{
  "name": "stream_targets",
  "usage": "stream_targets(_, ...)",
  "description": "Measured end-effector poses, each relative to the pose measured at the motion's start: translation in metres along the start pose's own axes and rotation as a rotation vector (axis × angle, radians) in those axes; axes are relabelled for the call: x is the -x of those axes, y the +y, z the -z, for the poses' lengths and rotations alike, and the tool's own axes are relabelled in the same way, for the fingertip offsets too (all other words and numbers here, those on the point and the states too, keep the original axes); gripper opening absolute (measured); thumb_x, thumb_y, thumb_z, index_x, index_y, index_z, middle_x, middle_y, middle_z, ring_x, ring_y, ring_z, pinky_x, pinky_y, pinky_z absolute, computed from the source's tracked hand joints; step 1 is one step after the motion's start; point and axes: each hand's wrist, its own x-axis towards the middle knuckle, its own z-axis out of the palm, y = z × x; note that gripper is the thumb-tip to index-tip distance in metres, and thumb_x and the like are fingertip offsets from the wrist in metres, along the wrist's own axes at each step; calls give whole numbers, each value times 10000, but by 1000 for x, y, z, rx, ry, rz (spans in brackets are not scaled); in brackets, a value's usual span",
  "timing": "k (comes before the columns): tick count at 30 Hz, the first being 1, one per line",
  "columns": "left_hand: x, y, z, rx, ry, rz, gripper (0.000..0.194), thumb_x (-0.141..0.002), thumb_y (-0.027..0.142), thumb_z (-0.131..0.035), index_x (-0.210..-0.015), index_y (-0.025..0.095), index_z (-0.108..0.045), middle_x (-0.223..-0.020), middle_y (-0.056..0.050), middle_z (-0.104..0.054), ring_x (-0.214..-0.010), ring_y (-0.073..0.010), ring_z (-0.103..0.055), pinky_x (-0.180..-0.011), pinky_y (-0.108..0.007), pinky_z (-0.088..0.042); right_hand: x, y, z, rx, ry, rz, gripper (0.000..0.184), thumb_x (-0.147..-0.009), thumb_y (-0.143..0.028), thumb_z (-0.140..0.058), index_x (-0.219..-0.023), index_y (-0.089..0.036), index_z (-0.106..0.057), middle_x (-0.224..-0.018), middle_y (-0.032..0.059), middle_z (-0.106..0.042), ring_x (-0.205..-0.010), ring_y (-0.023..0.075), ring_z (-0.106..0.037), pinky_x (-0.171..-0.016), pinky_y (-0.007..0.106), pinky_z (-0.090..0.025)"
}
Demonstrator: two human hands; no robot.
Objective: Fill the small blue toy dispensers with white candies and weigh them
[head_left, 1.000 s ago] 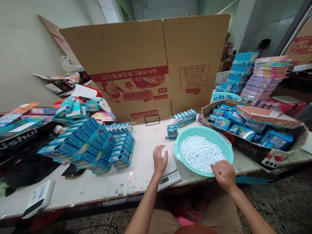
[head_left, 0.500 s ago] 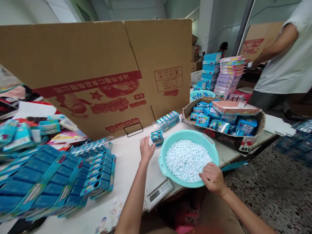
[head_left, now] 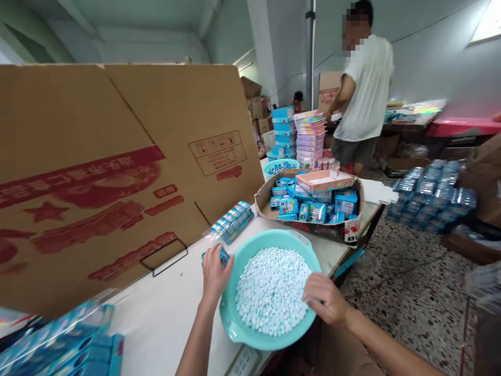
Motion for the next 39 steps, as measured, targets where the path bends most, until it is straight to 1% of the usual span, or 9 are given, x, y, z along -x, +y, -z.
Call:
stream_targets(3, 11, 21, 10, 14, -51, -72, 470, -824, 447, -490, -1229, 207, -477, -1270, -134, -482, -1261, -322, -360, -1031, -557, -325, -20, 30, 41, 87, 258, -149, 289, -911, -283, -361, -819, -217, -627, -816, 39, -648, -822, 172, -563, -781, 341, -413)
stream_targets(6, 41, 45, 18, 70, -99, -158, 464, -815, 441, -514, -1238, 254, -479, -1301, -109, -481, -1284, -323, -348, -1029, -574, -342, -43, 68, 90, 261, 406, -270, 266, -907, -313, -384, -899, -215, -631, -907, 57, -654, -905, 196, -563, -828, 351, -419)
stream_targets(8, 67, 59, 19, 114, -136, -194, 456, -810, 418, -526, -1246, 294, -479, -1308, -85, -489, -1292, -325, -349, -1003, -587, -378, -58, 87, 115, 387, 395, -308, 285, -905, -359, -394, -929, -201, -629, -944, 77, -649, -940, 210, -553, -855, 357, -408)
stream_targets(10, 93, 71, 17, 149, -167, -213, 464, -802, 381, -540, -1258, 324, -474, -1310, -66, -496, -1294, -324, -356, -966, -584, -424, -73, 97, 124, 479, 297, -324, 326, -908, -397, -385, -948, -186, -629, -965, 88, -648, -956, 214, -546, -860, 347, -400)
stream_targets(13, 124, 85, 12, 196, -168, -264, 496, -791, 315, -560, -1275, 365, -463, -1282, -48, -528, -1282, -316, -383, -935, -572, -461, -98, 97, 107, 548, 75, -348, 387, -904, -454, -372, -963, -172, -631, -970, 93, -659, -947, 212, -556, -825, 320, -402)
stream_targets(17, 149, 105, 3, 286, -75, -301, 533, -771, 288, -592, -1280, 386, -465, -1156, -65, -605, -1173, -310, -498, -886, -544, -494, -130, 92, 60, 593, -203, -424, 479, -872, -547, -372, -926, -163, -654, -959, 112, -675, -890, 221, -593, -735, 297, -413)
stream_targets(22, 171, 129, -5, 241, -72, -347, 472, -715, 366, -665, -1176, 344, -569, -946, -103, -661, -896, -288, -619, -750, -458, -523, -146, 94, 25, 624, -311, -495, 493, -898, -519, -317, -915, -201, -693, -947, 91, -698, -868, 215, -622, -717, 296, -418)
stream_targets(29, 173, 140, -1, 119, -86, -341, 53, -789, 303, -585, -783, 264, -621, -676, -21, -605, -674, -190, -555, -662, -335, -404, -139, 95, 18, 697, -379, -351, 537, -931, -456, -259, -861, -168, -707, -901, 91, -713, -836, 201, -643, -675, 267, -410)
stream_targets(39, 177, 129, 4, 168, -41, -343, 113, -787, 256, -532, -686, 237, -580, -647, -2, -548, -656, -173, -480, -669, -307, -322, -122, 101, 35, 717, -396, -278, 554, -935, -478, -216, -869, -227, -705, -897, 56, -718, -813, 191, -648, -626, 254, -380)
